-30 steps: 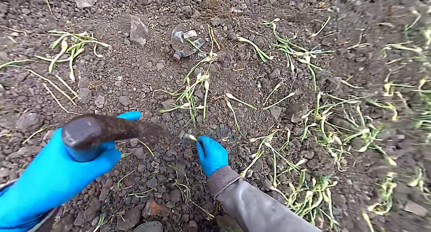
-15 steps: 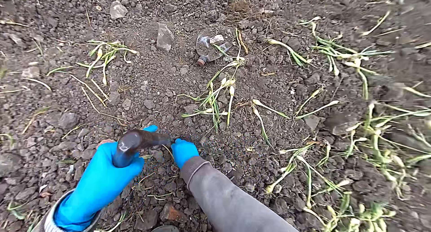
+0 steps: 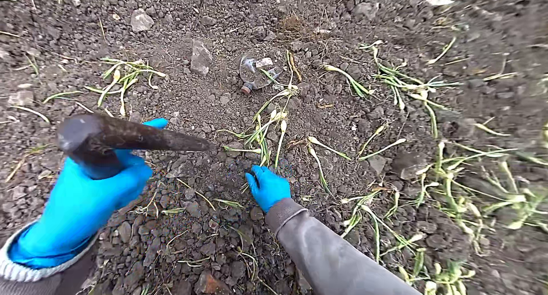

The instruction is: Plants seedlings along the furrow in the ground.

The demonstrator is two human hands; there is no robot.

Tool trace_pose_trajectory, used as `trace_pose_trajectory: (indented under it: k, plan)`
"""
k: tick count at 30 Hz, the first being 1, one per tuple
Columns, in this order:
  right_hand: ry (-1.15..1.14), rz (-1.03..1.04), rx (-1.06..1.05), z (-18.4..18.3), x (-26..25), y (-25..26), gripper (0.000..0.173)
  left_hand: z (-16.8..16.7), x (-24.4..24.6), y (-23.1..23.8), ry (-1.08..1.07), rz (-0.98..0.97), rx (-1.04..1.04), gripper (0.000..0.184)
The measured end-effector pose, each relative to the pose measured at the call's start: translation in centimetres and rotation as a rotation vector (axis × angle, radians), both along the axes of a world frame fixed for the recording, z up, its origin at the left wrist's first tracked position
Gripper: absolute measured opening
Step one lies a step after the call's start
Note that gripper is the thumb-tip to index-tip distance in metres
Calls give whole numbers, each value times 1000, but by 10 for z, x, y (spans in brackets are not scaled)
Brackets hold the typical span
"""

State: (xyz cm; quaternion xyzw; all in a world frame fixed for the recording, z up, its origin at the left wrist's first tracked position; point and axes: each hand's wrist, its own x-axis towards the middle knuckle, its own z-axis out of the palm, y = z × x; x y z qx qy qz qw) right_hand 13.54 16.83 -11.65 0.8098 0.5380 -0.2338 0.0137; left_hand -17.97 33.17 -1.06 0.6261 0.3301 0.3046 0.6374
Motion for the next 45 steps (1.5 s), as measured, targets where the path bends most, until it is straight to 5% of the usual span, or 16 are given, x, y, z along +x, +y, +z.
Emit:
trace_pose_trajectory:
  k: [3, 4, 6, 9, 12, 16, 18, 20, 22, 25, 28, 30, 35, 38, 41, 45]
  plan:
    - [-51, 5, -31, 3, -5, 3, 43, 17, 39, -2, 341, 23, 30, 31]
    - [-52, 36, 46, 3, -7, 0, 38, 9, 59, -8, 508, 28, -24, 11]
    - [-13, 120, 232, 2, -15, -7, 25, -32, 72, -16, 673, -60, -117, 14]
    - [42, 176, 357, 2, -32, -18, 46, -64, 55, -27, 602, 13, -236, 18]
    - [112, 98, 265, -2, -41, -17, 32, -37, 44, -27, 487, 131, -285, 13]
    - [132, -2, 306, -12, -42, -11, 24, 0, 6, -14, 277, -14, 83, 11]
    - [113, 19, 366, -8, -39, 5, 22, -1, 10, -1, 418, -116, 214, 9]
    - [104, 78, 405, 8, -37, 25, 20, 3, 52, -4, 686, -118, 31, 15]
    - [95, 180, 379, 26, -37, 47, 23, -34, 78, -13, 751, -68, -138, 18]
    - [73, 337, 196, 31, -53, 76, 23, -62, 67, -23, 651, 37, -241, 18]
    - [94, 431, -243, 12, -81, 104, 29, -32, 53, -36, 581, 176, -269, 14]
    - [122, 438, -330, -5, -92, 104, 28, -26, 46, -46, 552, 227, -258, 13]
    - [-46, 137, 293, -9, -57, 66, 37, -54, 43, -55, 464, 310, -304, 14]
    - [-41, -267, -85, 7, -18, 68, 48, -43, 53, -57, 540, 276, -291, 13]
    - [18, -100, -170, 16, 5, 51, 53, -44, 54, -58, 539, 286, -285, 10]
    - [-61, 197, 303, 3, 8, -5, 24, -49, 51, -59, 538, 312, -289, 9]
